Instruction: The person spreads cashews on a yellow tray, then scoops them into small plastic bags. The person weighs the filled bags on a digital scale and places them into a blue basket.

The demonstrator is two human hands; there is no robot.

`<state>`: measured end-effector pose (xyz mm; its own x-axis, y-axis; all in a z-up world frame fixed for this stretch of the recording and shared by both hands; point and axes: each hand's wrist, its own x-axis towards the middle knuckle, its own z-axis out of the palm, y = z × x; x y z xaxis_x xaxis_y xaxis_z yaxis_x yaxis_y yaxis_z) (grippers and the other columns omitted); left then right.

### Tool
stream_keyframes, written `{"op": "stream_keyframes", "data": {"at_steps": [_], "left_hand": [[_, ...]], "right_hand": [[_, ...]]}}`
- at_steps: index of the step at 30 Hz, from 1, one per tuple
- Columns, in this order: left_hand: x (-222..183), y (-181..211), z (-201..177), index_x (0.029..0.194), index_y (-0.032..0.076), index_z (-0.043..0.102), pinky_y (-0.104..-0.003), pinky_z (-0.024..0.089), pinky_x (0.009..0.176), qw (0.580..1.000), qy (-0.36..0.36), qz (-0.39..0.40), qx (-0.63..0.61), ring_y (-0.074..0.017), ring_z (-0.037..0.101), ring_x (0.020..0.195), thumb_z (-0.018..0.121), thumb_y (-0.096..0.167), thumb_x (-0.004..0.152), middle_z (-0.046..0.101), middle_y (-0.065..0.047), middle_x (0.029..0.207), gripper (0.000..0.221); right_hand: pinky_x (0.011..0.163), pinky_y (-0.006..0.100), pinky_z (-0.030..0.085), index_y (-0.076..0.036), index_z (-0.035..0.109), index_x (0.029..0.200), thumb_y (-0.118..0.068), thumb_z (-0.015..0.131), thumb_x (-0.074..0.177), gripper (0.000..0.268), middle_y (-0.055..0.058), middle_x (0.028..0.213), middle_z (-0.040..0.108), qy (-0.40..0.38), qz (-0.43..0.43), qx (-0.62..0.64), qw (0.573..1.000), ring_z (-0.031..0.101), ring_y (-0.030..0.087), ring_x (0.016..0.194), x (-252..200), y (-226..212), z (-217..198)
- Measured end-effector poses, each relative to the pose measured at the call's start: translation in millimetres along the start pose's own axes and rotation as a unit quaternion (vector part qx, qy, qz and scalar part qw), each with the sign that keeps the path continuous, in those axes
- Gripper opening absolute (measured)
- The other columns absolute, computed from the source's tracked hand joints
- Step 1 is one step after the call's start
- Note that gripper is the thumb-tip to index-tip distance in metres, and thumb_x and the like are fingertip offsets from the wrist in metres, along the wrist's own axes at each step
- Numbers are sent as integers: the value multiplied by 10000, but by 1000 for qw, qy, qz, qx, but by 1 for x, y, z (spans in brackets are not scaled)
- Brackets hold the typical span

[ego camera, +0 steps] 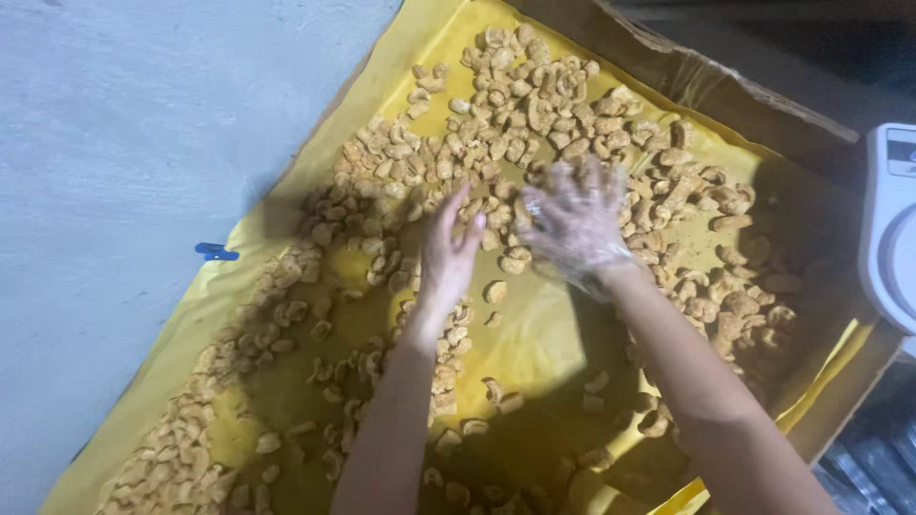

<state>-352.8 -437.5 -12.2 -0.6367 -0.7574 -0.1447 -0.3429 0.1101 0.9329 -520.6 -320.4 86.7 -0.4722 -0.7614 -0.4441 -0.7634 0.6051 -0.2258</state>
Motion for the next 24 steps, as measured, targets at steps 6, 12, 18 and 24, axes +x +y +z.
{"op": "stream_keyframes", "data": {"at_steps": [6, 12, 18, 24], "left_hand": [[16, 20, -1, 1587, 304, 328, -606, 192, 1234, 980, 8, 65, 185, -341, 166, 1560, 514, 543, 1014, 164, -135, 1697, 648], [-33, -28, -18, 1563, 296, 383, -621, 166, 1228, 945, 31, 85, 314, -345, 151, 1556, 582, 486, 954, 149, -137, 1692, 668], [-91, -60, -45, 1577, 291, 378, -660, 149, 1225, 939, 57, 54, 336, -358, 196, 1535, 603, 463, 977, 168, -159, 1667, 664], [-114, -51, -43, 1561, 323, 361, -614, 153, 1197, 952, 50, 3, 302, -415, 172, 1516, 587, 472, 964, 169, -151, 1657, 656]], "right_hand": [[1144, 681, -181, -381, 100, 1617, -668, 295, 967, 737, 59, 1696, -24, -23, 105, -11, 994, -145, 374, 1513, -19, 23, 9], [1144, 639, -196, -453, 2, 1579, -716, 296, 929, 760, 42, 1683, -136, 12, 130, 60, 990, -227, 336, 1509, -61, 49, 13], [1115, 682, -148, -385, -17, 1591, -720, 281, 926, 802, 106, 1696, -119, 142, 234, 126, 953, -195, 416, 1492, -59, 121, 47], [1129, 702, -135, -373, 7, 1614, -753, 325, 916, 857, 185, 1686, -59, 140, 377, 194, 895, -99, 488, 1514, -83, 129, 107]]}}
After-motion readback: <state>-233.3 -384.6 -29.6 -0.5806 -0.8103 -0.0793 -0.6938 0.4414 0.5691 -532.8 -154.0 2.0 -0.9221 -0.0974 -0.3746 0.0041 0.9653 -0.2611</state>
